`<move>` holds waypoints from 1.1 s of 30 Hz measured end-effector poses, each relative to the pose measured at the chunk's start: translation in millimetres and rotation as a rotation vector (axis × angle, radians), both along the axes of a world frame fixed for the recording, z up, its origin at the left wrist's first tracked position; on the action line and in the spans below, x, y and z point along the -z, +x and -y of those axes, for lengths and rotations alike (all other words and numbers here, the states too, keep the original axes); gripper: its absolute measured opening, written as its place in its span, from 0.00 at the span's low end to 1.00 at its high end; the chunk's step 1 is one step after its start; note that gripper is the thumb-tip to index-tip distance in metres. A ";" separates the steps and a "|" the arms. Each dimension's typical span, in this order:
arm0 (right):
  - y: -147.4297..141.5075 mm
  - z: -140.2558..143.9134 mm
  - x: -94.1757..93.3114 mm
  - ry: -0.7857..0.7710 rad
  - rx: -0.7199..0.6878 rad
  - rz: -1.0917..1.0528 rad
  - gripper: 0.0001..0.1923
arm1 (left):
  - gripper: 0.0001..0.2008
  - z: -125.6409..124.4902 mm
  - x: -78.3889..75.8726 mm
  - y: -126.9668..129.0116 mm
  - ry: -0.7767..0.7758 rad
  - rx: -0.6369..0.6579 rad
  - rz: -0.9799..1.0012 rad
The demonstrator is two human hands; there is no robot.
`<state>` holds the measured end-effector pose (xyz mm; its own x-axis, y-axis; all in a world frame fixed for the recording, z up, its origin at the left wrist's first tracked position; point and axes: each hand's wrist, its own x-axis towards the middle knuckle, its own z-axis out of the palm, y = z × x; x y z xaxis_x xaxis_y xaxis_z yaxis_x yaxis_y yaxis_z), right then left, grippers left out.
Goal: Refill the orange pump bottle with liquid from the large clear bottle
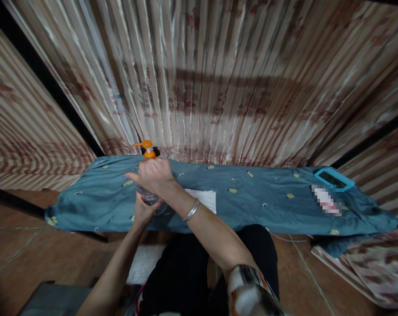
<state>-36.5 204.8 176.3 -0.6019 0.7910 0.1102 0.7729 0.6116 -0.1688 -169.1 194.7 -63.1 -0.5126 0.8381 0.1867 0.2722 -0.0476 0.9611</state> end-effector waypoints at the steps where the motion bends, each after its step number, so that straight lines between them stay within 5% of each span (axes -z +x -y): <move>1: -3.4 -2.0 1.2 -0.001 -0.011 0.040 0.39 | 0.38 0.1 -0.2 -0.2 0.001 0.003 0.002; 11: -9.9 -4.0 19.0 0.018 0.047 0.022 0.31 | 0.44 -3.7 -5.2 -2.3 -0.047 -0.037 -0.020; 33: 26.8 -22.4 -16.4 0.013 -0.180 0.168 0.27 | 0.35 -2.2 -30.3 -12.0 -0.134 0.178 -0.033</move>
